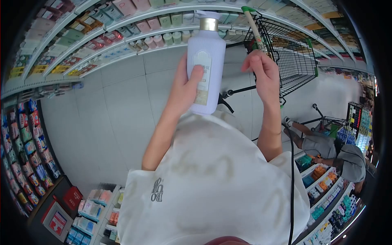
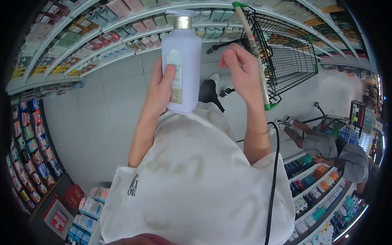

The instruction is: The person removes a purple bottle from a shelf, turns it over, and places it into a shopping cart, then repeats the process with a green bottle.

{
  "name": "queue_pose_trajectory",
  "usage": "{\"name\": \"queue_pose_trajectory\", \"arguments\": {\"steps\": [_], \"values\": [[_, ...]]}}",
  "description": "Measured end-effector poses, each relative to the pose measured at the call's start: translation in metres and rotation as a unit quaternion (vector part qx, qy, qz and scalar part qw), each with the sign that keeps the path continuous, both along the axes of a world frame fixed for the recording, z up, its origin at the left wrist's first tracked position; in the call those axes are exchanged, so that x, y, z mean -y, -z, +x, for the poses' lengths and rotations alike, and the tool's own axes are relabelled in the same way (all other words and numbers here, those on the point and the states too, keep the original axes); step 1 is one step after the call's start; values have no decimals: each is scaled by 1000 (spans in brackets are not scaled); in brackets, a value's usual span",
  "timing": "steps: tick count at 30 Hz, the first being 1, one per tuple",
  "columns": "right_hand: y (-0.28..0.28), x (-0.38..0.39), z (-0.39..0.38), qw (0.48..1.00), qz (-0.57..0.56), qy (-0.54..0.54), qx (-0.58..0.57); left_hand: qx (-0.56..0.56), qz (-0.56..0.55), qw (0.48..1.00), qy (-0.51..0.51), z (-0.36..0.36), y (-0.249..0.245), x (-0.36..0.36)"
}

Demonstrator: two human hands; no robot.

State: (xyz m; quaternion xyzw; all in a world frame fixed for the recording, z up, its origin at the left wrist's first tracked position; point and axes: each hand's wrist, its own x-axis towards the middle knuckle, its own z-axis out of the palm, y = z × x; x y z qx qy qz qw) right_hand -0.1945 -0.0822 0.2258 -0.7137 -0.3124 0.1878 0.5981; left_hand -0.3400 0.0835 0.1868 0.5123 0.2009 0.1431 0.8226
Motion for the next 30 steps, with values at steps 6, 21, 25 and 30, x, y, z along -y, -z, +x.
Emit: {"name": "queue_pose_trajectory", "arguments": {"steps": [6, 21, 25, 30], "values": [[-17, -11, 28, 1000, 5, 19, 13, -30, 8, 997, 77, 11, -7, 6], [-37, 44, 146, 968, -215, -100, 79, -13, 116, 949, 292, 107, -15, 41], [-24, 68, 166, 983, -171, -53, 37, -27, 58, 948, 313, 141, -16, 57], [-11, 106, 189, 997, 22, 46, -59, -26, 95, 915, 391, 195, -22, 68]]}}
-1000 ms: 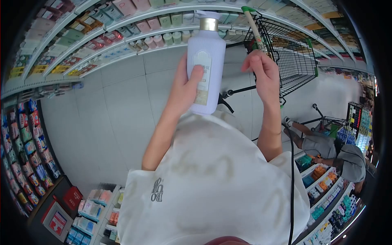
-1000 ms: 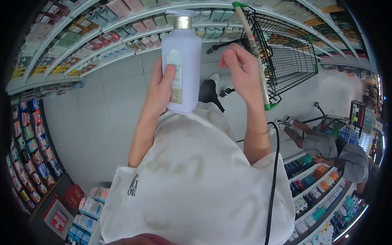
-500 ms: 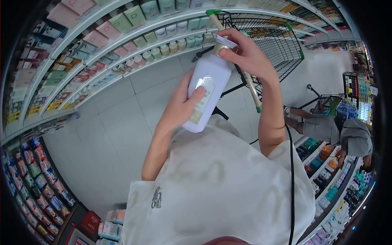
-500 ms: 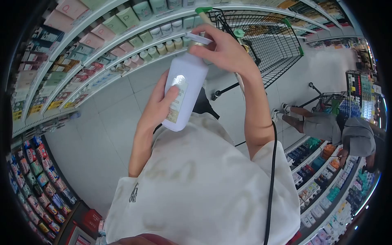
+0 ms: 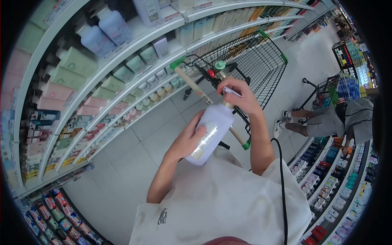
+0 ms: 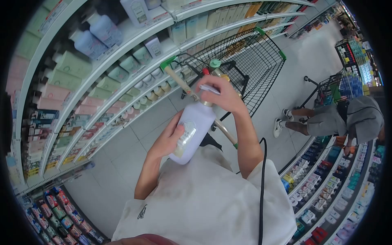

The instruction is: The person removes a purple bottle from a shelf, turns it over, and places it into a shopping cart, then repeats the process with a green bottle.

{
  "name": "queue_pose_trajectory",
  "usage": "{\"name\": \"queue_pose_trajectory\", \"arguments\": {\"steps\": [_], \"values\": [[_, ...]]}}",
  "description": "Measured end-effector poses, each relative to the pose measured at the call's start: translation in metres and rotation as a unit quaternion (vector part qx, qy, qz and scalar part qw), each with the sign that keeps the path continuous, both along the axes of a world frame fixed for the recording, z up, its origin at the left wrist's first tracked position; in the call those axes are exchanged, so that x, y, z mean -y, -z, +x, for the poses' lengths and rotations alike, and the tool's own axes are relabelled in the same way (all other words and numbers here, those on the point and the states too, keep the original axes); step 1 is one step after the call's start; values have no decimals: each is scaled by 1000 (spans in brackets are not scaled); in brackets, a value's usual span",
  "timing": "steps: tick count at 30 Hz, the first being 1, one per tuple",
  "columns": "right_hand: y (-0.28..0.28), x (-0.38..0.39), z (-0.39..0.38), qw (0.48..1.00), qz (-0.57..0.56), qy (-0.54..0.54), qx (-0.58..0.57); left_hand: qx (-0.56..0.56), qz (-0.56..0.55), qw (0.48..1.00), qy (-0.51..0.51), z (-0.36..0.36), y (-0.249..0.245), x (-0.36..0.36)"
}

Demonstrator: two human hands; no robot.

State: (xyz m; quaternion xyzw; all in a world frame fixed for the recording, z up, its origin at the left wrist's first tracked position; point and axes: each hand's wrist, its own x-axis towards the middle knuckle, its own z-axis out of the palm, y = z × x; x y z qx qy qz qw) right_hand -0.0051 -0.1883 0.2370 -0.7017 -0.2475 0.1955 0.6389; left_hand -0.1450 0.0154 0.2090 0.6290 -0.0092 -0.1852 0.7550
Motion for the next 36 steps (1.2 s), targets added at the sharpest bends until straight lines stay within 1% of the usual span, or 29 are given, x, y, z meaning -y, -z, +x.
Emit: {"name": "queue_pose_trajectory", "arguments": {"steps": [1, 3, 4, 5, 8, 9, 11, 12, 14, 15, 17, 18, 19, 20, 21, 22, 23, 24, 25, 26, 27, 29, 30, 31, 32, 33, 34, 35, 36], "values": [[7, 10, 5, 1000, 3, 4, 4, 2, -7, 1000, 26, 10, 0, 2], [17, 27, 14, 994, 101, -5, -33, 2, -22, 998, 58, 27, 7, 5], [18, 33, 16, 992, 118, 2, -35, -16, -45, 996, 73, 33, 10, 9], [16, 39, 19, 992, 119, 8, -33, -35, -68, 993, 90, 39, 12, 12], [-1, 50, 24, 998, 53, 15, -28, -44, -74, 989, 121, 56, 16, 16], [-10, 53, 25, 998, 54, 20, -30, -47, -74, 988, 126, 61, 16, 15], [-23, 58, 27, 997, -37, 12, 69, -27, -78, 984, 159, 71, 14, 13], [-28, 59, 25, 997, -38, 16, 68, -28, -78, 983, 164, 75, 14, 14], [-37, 60, 20, 991, -47, 65, 112, 29, -98, 976, 194, 83, 13, 14], [-44, 60, 19, 991, -47, 64, 112, 29, -99, 976, 194, 86, 7, 16], [-64, 63, 15, 965, -14, 47, 259, 74, -151, 961, 221, 91, -8, 26], [-81, 64, 10, 948, -43, 42, 311, 74, -154, 961, 218, 93, -7, 31], [-96, 65, 7, 949, -47, 37, 311, 112, -168, 953, 227, 94, -5, 38], [-109, 66, 3, 935, -38, 32, 350, 151, -181, 943, 235, 94, -5, 43], [-120, 67, 0, 920, -28, 27, 391, 154, -185, 942, 232, 93, -5, 48], [-128, 69, -4, 919, -30, 23, 392, 167, -153, 945, 238, 92, -6, 53], [-134, 72, -9, 905, -27, 61, 421, 178, -120, 946, 243, 89, -6, 56], [-139, 76, -15, 889, -24, 99, 447, 177, -125, 946, 241, 87, 1, 60], [-143, 81, -20, 891, -28, 96, 443, 156, -52, 963, 216, 83, 17, 65], [-146, 87, -22, 871, -50, 135, 470, 133, 22, 972, 190, 80, 33, 67], [-147, 92, -23, 848, -72, 175, 495, 129, 19, 973, 191, 78, 47, 68], [-149, 96, -27, 824, -122, 264, 486, 129, 112, 975, 143, 76, 72, 71], [-151, 103, -28, 812, -193, 276, 477, 127, 110, 975, 149, 80, 84, 72], [-148, 107, -27, 813, -197, 279, 473, 209, 149, 961, 105, 85, 94, 70], [-143, 111, -24, 806, -250, 312, 436, 290, 188, 936, 59, 90, 103, 68], [-136, 113, -20, 795, -303, 345, 397, 290, 187, 936, 63, 95, 109, 66], [-127, 115, -14, 794, -304, 348, 395, 299, 254, 920, 24, 99, 114, 65], [-115, 115, -5, 757, -360, 362, 407, 308, 318, 896, -16, 103, 119, 64], [-103, 114, 2, 717, -416, 375, 416, 305, 362, 881, 0, 104, 137, 63]]}}
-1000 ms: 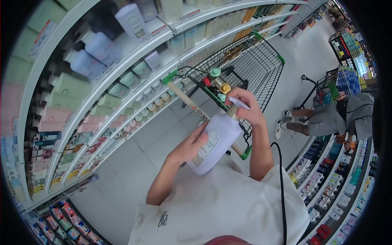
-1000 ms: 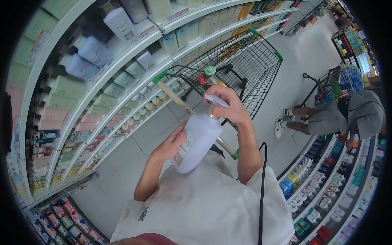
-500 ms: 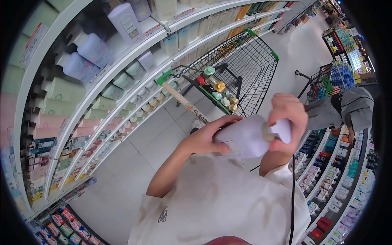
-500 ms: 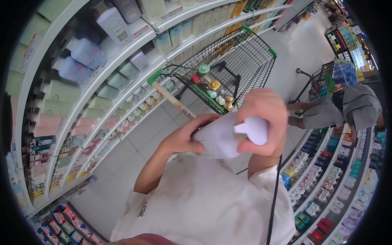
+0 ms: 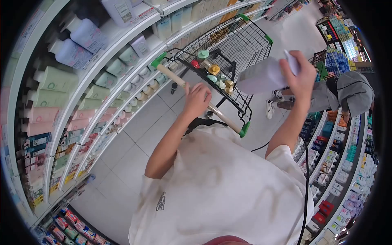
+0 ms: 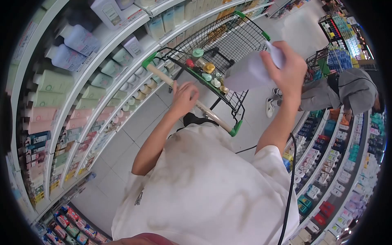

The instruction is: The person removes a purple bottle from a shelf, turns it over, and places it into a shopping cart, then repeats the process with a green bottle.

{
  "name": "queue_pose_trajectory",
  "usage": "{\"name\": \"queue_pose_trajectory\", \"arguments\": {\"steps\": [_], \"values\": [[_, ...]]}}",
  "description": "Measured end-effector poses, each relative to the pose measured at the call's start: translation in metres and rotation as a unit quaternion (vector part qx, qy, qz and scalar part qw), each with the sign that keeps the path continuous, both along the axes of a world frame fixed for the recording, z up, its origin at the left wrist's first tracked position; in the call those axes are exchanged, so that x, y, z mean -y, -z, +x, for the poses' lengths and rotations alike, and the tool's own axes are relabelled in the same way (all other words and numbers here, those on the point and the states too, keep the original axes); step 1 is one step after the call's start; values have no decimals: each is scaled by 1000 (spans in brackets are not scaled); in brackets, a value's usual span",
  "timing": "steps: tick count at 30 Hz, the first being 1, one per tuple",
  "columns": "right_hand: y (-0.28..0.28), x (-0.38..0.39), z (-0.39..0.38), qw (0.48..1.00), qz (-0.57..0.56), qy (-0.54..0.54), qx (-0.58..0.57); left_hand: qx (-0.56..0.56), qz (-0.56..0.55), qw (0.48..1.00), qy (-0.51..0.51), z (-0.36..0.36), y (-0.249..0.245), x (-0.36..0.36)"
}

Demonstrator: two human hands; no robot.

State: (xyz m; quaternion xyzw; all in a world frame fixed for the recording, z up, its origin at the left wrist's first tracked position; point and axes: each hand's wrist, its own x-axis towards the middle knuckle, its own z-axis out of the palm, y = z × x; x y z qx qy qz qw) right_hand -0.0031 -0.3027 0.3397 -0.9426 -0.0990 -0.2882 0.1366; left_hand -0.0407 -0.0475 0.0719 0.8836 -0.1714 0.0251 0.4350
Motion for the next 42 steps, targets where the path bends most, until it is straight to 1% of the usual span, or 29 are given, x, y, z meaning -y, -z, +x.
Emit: {"name": "queue_pose_trajectory", "arguments": {"steps": [1, 2, 3, 4, 5, 6, 11, 13, 16, 17, 19, 20, 21, 22, 23, 24, 25, 26, 27, 29, 30, 31, 32, 33, 35, 39, 40, 41, 42], "values": [[12, -2, 5, 999, -37, 28, -27, -2, 0, 1000, 5, -3, 7, -2], [25, -3, 11, 994, -73, 55, -53, 22, 76, 996, 40, -5, 14, -6], [40, 2, 20, 994, -73, 57, -54, 47, 153, 984, 72, -5, 16, -7], [57, 6, 29, 990, -81, 75, -94, 45, 154, 984, 73, -4, 10, -7], [77, 10, 38, 983, -88, 91, -135, -2, 169, 980, 108, -4, 0, -8], [97, 17, 49, 982, -86, 89, -140, -49, 184, 972, 141, -4, -6, -9], [193, 56, 95, 954, -64, 169, -239, -36, 197, 970, 134, -10, 0, 1], [226, 66, 111, 948, -53, 168, -266, -40, 197, 970, 136, -13, 1, 4], [273, 84, 137, 894, -32, 242, -375, -51, 153, 974, 162, -14, -6, 7], [290, 92, 146, 895, -28, 242, -374, -49, 158, 973, 163, -9, -9, 8], [321, 107, 154, 856, 29, 329, -397, -99, 94, 980, 147, -2, -13, 10], [332, 112, 156, 825, 59, 361, -431, -102, 97, 979, 149, 6, -14, 9], [349, 120, 158, 823, 61, 360, -435, -132, 75, 983, 105, 15, -19, 8], [377, 132, 158, 796, 122, 385, -451, -162, 53, 984, 59, 23, -20, 7], [408, 143, 156, 765, 181, 407, -466, -166, 56, 983, 58, 30, -17, 4], [445, 156, 153, 763, 182, 404, -470, -126, 62, 990, 11, 38, -11, 1], [483, 167, 146, 774, 206, 400, -446, -84, 68, 993, -37, 46, -6, -1], [505, 170, 144, 783, 231, 394, -422, -41, 57, 995, -69, 53, -4, -2], [499, 158, 144, 782, 233, 391, -426, -42, 62, 995, -71, 57, 2, -4], [474, 130, 138, 721, 317, 448, -423, -45, 136, 986, -81, 57, 16, -8], [476, 129, 136, 706, 340, 437, -443, -47, 140, 986, -83, 59, 18, -6], [480, 126, 136, 703, 341, 435, -448, -31, 132, 985, -109, 59, 20, -1], [482, 125, 137, 698, 293, 461, -464, -14, 125, 983, -134, 59, 21, 3], [488, 124, 138, 691, 245, 484, -477, -16, 129, 983, -133, 59, 23, 4], [495, 123, 137, 695, 248, 465, -489, -11, 121, 978, -171, 56, 25, 3], [515, 130, 140, 699, 263, 429, -507, 5, 104, 979, -173, 56, 22, 3], [524, 132, 142, 699, 266, 426, -509, 28, 82, 981, -173, 56, 22, 3], [533, 133, 142, 704, 243, 433, -507, 50, 59, 982, -172, 57, 23, 2], [534, 131, 141, 710, 219, 438, -506, 48, 63, 982, -174, 57, 23, 1]]}}
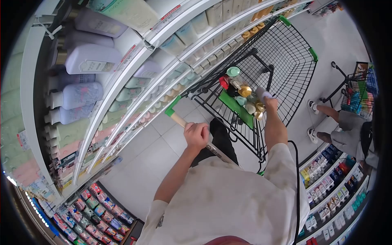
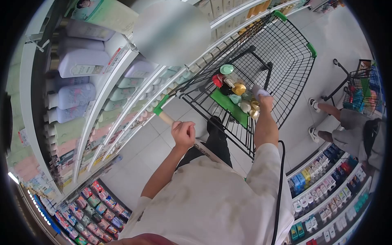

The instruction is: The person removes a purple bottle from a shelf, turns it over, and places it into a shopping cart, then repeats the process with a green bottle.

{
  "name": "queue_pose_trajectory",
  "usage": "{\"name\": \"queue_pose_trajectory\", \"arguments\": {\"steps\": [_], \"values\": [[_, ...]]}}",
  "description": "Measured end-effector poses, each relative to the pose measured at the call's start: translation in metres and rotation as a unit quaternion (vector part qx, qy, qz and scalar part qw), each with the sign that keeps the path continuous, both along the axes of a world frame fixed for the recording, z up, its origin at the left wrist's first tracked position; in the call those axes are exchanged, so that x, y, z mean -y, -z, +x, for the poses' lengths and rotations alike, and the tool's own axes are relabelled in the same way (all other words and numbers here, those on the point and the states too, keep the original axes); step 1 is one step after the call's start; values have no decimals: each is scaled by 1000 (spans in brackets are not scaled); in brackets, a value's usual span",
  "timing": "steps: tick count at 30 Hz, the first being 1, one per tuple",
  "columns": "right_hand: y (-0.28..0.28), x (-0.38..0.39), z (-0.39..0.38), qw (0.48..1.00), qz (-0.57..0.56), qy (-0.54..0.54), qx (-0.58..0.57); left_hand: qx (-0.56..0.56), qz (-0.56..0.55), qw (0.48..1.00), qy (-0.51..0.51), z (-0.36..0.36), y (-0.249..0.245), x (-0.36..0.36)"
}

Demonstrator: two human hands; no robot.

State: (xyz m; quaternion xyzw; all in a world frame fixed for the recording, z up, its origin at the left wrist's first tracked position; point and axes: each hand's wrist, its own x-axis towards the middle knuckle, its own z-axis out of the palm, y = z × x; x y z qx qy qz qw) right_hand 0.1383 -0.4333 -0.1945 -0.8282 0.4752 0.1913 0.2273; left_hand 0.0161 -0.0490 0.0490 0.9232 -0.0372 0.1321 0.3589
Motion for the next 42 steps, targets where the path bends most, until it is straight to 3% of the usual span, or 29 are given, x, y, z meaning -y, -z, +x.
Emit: {"name": "queue_pose_trajectory", "arguments": {"steps": [7, 9, 14, 17, 19, 23, 27, 29, 31, 33, 35, 37, 38, 42], "values": [[36, 4, 6, 999, 15, -6, 37, 25, -17, 999, 13, 0, 1, -2], [31, 5, 11, 993, 110, 32, 42, 14, -20, 1000, 15, -2, 0, -1], [53, 14, 10, 991, 122, 47, 33, 30, -16, 999, 13, -1, -3, 1], [33, 14, -3, 986, 153, 26, 65, 31, -24, 999, 14, -3, -2, 0], [-9, -5, -7, 989, -90, -42, 113, 31, -24, 999, 10, -6, 2, 0], [-58, -34, -6, 959, -93, -96, 250, 30, -14, 999, 10, -8, 1, 0], [-113, -100, -20, 919, 121, -193, 321, 41, -28, 999, 6, -12, 5, -1], [-139, -136, -31, 908, 171, -241, 297, 29, -48, 998, 3, -15, 5, 0], [-178, -177, -46, 905, 211, -276, 244, 24, -53, 998, 13, -18, 4, -3], [-183, -218, -73, 825, 147, -396, 375, 32, -63, 997, 32, -24, -1, -11], [-195, -222, -80, 808, 115, -466, 342, 30, -50, 994, 87, -30, -1, -15], [-202, -226, -81, 857, 166, -455, 175, -7, -40, 993, 107, -39, 1, -25], [-208, -221, -83, 846, 232, -468, 107, -13, -49, 990, 128, -42, 2, -28], [-232, -243, -108, 833, 167, -526, 42, -27, -79, 981, 172, -59, -4, -42]]}}
